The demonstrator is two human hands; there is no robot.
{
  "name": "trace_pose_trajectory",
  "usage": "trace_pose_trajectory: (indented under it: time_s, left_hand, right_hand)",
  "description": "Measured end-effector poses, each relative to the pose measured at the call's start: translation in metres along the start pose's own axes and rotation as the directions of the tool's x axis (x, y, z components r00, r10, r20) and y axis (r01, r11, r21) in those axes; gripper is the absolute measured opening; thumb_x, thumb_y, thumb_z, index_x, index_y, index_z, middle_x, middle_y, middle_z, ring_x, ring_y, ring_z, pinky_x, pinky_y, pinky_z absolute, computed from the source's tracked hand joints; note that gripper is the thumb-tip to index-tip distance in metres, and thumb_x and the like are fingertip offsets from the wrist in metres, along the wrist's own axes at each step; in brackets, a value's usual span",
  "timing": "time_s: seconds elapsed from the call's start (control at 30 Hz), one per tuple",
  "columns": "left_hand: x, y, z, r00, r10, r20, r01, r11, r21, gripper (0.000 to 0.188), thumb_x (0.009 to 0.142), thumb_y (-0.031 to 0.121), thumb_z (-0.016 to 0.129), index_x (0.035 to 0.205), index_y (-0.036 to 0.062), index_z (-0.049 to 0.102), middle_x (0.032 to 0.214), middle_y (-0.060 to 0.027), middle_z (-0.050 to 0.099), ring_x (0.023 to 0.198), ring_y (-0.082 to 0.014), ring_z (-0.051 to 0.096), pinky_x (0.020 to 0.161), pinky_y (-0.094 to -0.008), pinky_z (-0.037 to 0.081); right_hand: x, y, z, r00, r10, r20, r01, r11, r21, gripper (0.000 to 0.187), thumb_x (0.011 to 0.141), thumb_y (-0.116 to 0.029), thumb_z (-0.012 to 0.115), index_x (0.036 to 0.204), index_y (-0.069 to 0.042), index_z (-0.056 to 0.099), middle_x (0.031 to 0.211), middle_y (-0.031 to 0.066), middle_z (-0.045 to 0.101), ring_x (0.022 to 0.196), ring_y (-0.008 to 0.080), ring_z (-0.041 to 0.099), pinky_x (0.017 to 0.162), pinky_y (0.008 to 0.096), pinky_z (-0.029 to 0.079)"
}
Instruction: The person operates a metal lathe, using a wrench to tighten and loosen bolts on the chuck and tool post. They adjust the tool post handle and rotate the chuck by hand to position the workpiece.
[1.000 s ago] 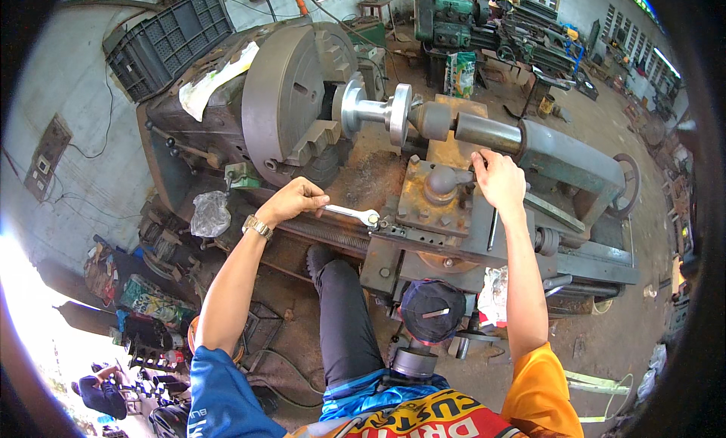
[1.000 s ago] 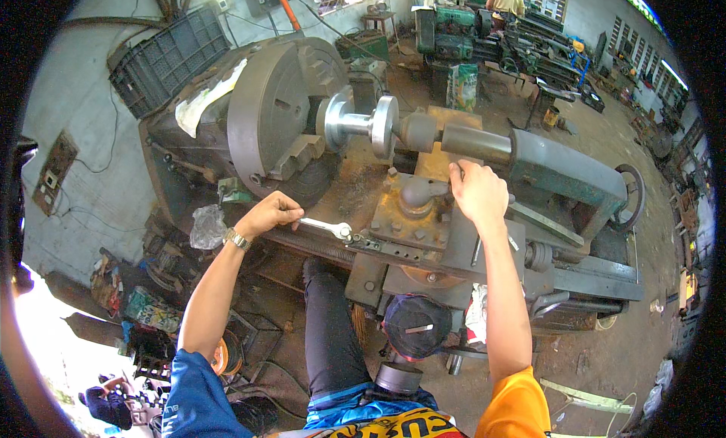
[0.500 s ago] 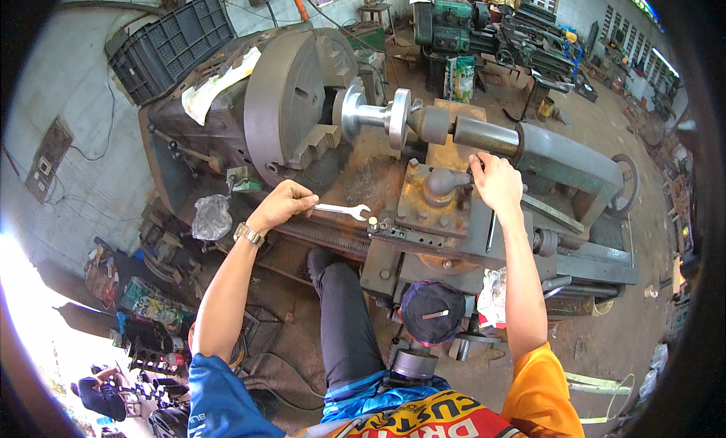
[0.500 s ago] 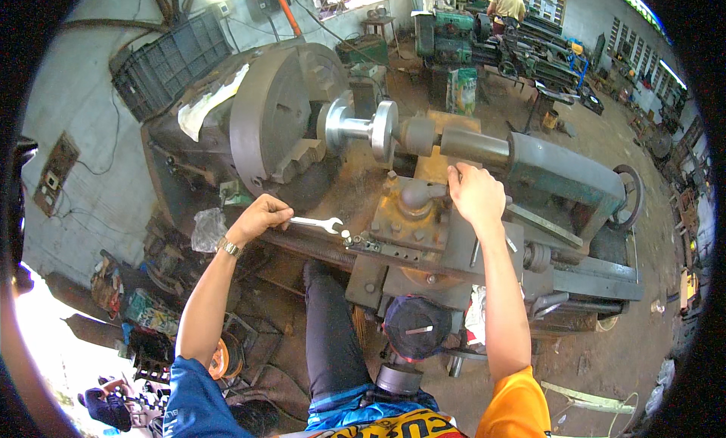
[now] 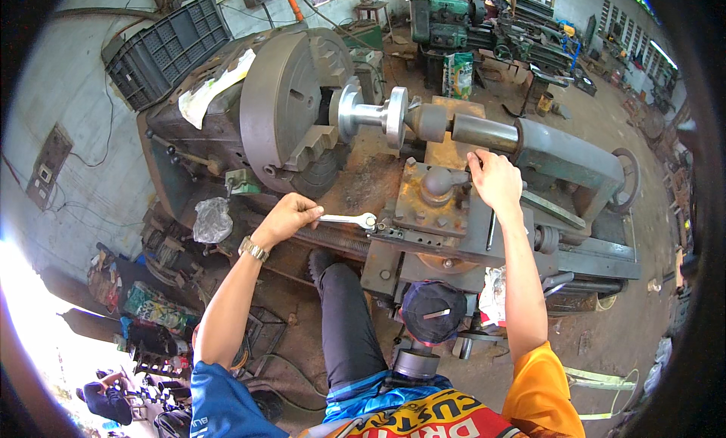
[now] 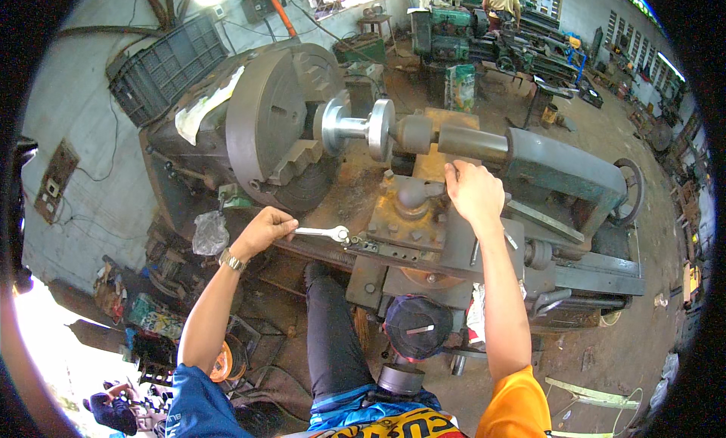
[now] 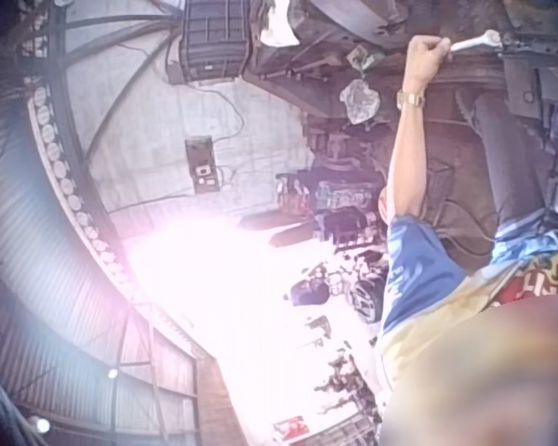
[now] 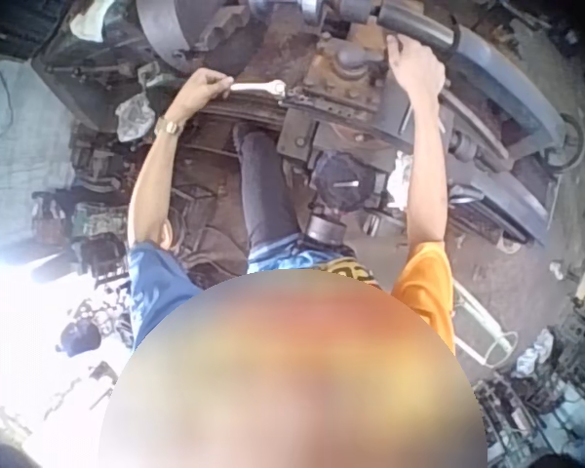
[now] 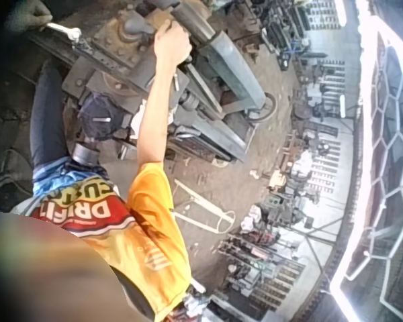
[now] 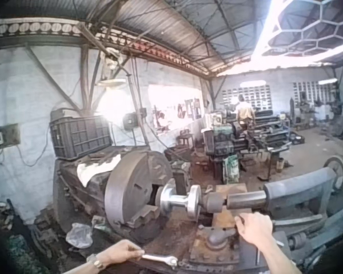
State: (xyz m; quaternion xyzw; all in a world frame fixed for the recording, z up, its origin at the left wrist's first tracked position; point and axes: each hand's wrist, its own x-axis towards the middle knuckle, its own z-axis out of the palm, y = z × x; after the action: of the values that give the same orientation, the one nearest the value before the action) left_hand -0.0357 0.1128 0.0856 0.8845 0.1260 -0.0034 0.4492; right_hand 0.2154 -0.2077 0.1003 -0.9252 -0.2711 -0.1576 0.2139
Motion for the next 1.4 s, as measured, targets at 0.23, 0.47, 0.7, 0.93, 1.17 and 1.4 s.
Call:
trace_pose_trajectory:
  time_s: [0.23, 0.47, 0.7, 0.93, 1.17, 1.4]
  left_hand:
    - [-0.077, 0.032, 0.07, 0.912, -0.397, 0.105, 0.389, 0.752, -0.532, 0.029, 0.105, 0.032, 0.052, 0.088, 0.0078, 0.055, 0.061, 0.0087, 0.034, 0.052, -0.0057, 0.031, 0.049, -0.023, 0.028]
    - [-0.092, 0.094, 0.166, 0.978, -0.192, 0.077, 0.057, -0.105, -0.993, 0.018, 0.107, 0.021, 0.044, 0.098, 0.0064, 0.05, 0.064, 0.0052, 0.031, 0.057, -0.0088, 0.032, 0.057, -0.0264, 0.029]
    - [-0.008, 0.181, 0.232, 0.886, -0.339, -0.317, -0.435, -0.366, -0.823, 0.02, 0.109, 0.018, 0.035, 0.091, 0.0113, 0.037, 0.069, 0.0001, 0.035, 0.063, -0.015, 0.033, 0.063, -0.034, 0.034]
    - [0.045, 0.211, 0.239, 0.791, -0.5, -0.353, -0.558, -0.352, -0.752, 0.011, 0.11, 0.021, 0.035, 0.107, 0.0115, 0.032, 0.076, -0.0028, 0.044, 0.063, -0.0139, 0.042, 0.059, -0.0308, 0.041]
    - [0.039, 0.185, 0.236, 0.948, -0.282, -0.145, -0.26, -0.43, -0.865, 0.008, 0.109, 0.019, 0.037, 0.113, 0.012, 0.036, 0.085, -0.0058, 0.054, 0.071, -0.0177, 0.056, 0.067, -0.0352, 0.048]
    - [0.01, 0.166, 0.235, 0.982, -0.106, -0.155, -0.187, -0.518, -0.835, 0.009, 0.107, 0.008, 0.034, 0.111, 0.0108, 0.041, 0.098, -0.0087, 0.059, 0.088, -0.0218, 0.061, 0.082, -0.0383, 0.051]
  right_hand:
    - [0.0, 0.0, 0.003, 0.999, 0.03, 0.027, -0.03, 1.0, -0.002, 0.037, 0.097, -0.038, 0.05, 0.092, -0.009, 0.072, 0.081, 0.0216, 0.07, 0.079, 0.0406, 0.069, 0.072, 0.05, 0.055]
    - [0.001, 0.001, 0.006, 0.997, 0.07, 0.037, -0.068, 0.997, -0.04, 0.038, 0.098, -0.04, 0.049, 0.102, -0.011, 0.073, 0.097, 0.0186, 0.072, 0.095, 0.0374, 0.068, 0.081, 0.0489, 0.053]
    - [0.002, 0.004, 0.006, 1.0, 0.011, 0.028, -0.009, 0.997, -0.079, 0.042, 0.099, -0.043, 0.049, 0.115, -0.011, 0.071, 0.105, 0.0216, 0.071, 0.1, 0.0412, 0.066, 0.087, 0.0501, 0.052]
    - [0.014, 0.017, 0.016, 0.989, 0.058, 0.134, -0.054, 0.998, -0.032, 0.046, 0.1, -0.047, 0.044, 0.115, -0.013, 0.071, 0.111, 0.0182, 0.07, 0.106, 0.0414, 0.064, 0.093, 0.0501, 0.049]
    - [0.024, 0.039, 0.025, 0.992, -0.041, 0.116, 0.042, 0.999, -0.006, 0.044, 0.099, -0.044, 0.043, 0.11, -0.013, 0.072, 0.109, 0.0196, 0.07, 0.107, 0.0427, 0.064, 0.091, 0.0498, 0.048]
    - [0.044, 0.057, 0.037, 0.963, -0.239, 0.125, 0.244, 0.97, -0.025, 0.044, 0.1, -0.038, 0.044, 0.112, -0.003, 0.069, 0.112, 0.0227, 0.067, 0.107, 0.0429, 0.062, 0.089, 0.0484, 0.048]
